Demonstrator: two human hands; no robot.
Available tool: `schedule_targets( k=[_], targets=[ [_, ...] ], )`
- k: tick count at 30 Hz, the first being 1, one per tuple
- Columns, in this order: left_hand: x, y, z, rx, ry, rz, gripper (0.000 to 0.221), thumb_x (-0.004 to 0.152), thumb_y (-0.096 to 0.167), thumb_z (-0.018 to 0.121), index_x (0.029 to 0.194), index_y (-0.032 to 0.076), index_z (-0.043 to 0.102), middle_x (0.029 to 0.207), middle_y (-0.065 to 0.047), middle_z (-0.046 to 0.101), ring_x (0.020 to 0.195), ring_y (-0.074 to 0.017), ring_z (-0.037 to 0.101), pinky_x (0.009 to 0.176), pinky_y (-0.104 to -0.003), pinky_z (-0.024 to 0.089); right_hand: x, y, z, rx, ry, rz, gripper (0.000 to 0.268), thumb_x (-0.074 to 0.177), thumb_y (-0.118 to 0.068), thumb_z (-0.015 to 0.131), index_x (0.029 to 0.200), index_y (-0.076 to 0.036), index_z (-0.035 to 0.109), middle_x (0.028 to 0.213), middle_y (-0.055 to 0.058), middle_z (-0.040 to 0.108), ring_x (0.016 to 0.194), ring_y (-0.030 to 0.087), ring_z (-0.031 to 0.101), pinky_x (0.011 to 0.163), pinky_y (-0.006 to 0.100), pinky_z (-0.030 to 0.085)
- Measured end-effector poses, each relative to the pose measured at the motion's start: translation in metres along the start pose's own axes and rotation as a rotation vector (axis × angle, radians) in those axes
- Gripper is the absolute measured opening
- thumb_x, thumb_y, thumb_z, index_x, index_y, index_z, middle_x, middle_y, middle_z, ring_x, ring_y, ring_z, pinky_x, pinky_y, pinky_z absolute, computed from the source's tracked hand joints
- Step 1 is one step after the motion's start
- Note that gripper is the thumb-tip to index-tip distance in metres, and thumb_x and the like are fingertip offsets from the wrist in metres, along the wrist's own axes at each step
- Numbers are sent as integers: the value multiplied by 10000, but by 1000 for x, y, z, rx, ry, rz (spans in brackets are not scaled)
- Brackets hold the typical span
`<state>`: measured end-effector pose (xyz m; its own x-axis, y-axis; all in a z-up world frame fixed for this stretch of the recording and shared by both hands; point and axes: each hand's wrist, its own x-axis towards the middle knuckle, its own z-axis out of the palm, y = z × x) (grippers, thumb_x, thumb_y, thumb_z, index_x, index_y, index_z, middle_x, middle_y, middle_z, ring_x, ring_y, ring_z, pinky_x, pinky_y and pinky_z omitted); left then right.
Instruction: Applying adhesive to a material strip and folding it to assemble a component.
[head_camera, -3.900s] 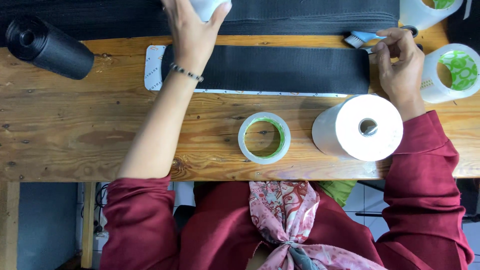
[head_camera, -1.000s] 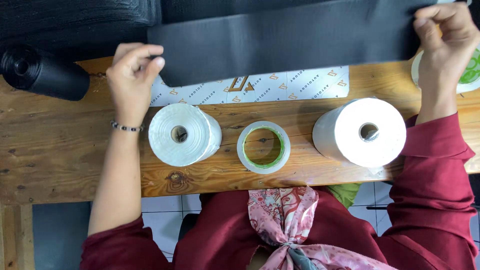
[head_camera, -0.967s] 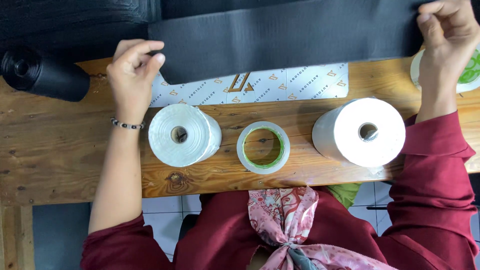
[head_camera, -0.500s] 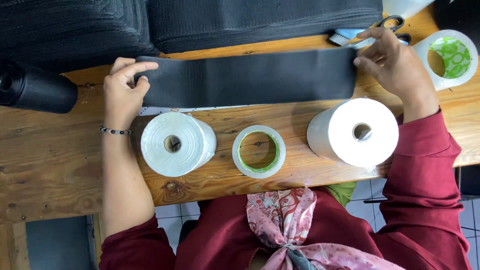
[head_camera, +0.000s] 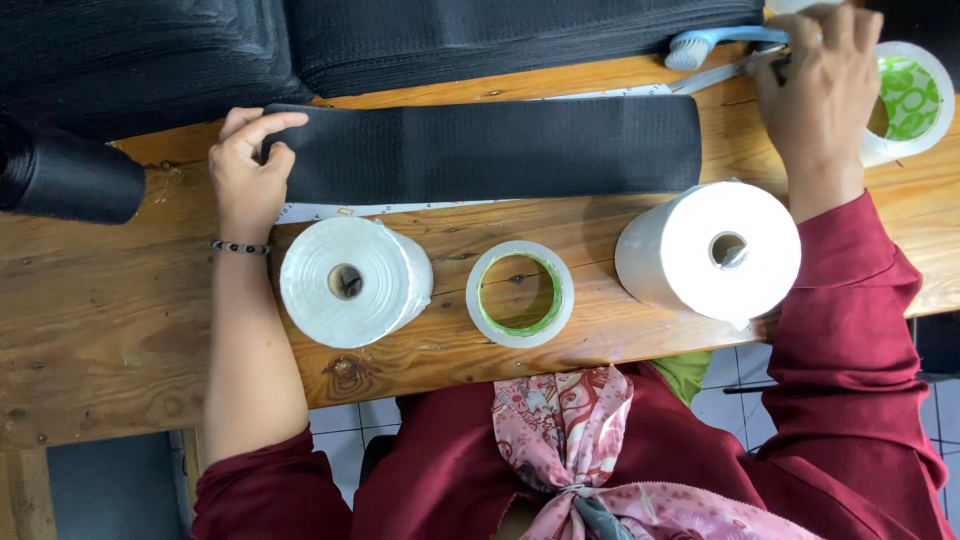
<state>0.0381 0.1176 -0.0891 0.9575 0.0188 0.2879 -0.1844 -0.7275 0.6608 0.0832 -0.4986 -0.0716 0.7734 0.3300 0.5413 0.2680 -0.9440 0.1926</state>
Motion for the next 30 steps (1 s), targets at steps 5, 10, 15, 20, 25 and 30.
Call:
schedule_targets(
  k=[5,10,15,20,25,30],
  targets=[
    [0,-12,7,-19,39,86,499,824,-62,524,1184,127,813,1088,-40,559,837,-181,555,706,-312,428,-16,23,36,-93,-84,7,178,1080,-291,846,1195,-221,730,1108,35,678,1037,280,592,841,397,461],
    [-2,-14,8,-10,52,54,521,805,-69,519,1157,175,815,1118,-40,587,783,-173,559,638,-310,410,18,-15,-39,423,-174,113,237,1199,-48,705,1294,-22,489,1036,129,739,864,341,731,710,431,502],
    [1,-10,1,-23,18,24,502,812,-57,525,1127,195,822,1118,-11,586,693,-142,512,626,-281,406,69,-39,-50,847,-229,150,196,1241,116,619,1357,38,482,1018,163,591,822,255,596,715,368,495],
    [-1,-2,-16,-63,-113,-9,438,825,-32,550,1093,202,806,1097,46,602,617,-100,365,642,-252,355,107,-51,-19,912,-211,34,233,1218,33,600,1448,24,568,1014,86,438,893,216,435,831,362,369],
    [0,0,-32,-16,-200,-103,442,837,-29,544,1108,204,805,1057,60,549,581,-82,351,616,-232,332,121,-68,-5,922,-204,18,224,1197,41,616,1416,1,598,1056,110,528,866,229,449,769,362,366],
    [0,-15,-32,27,-192,-58,446,839,-35,555,1104,222,805,1048,47,579,615,-99,362,641,-252,335,126,-69,-13,816,-239,-40,232,1154,15,650,1385,4,642,1110,198,621,957,339,574,827,436,418]
  ],
)
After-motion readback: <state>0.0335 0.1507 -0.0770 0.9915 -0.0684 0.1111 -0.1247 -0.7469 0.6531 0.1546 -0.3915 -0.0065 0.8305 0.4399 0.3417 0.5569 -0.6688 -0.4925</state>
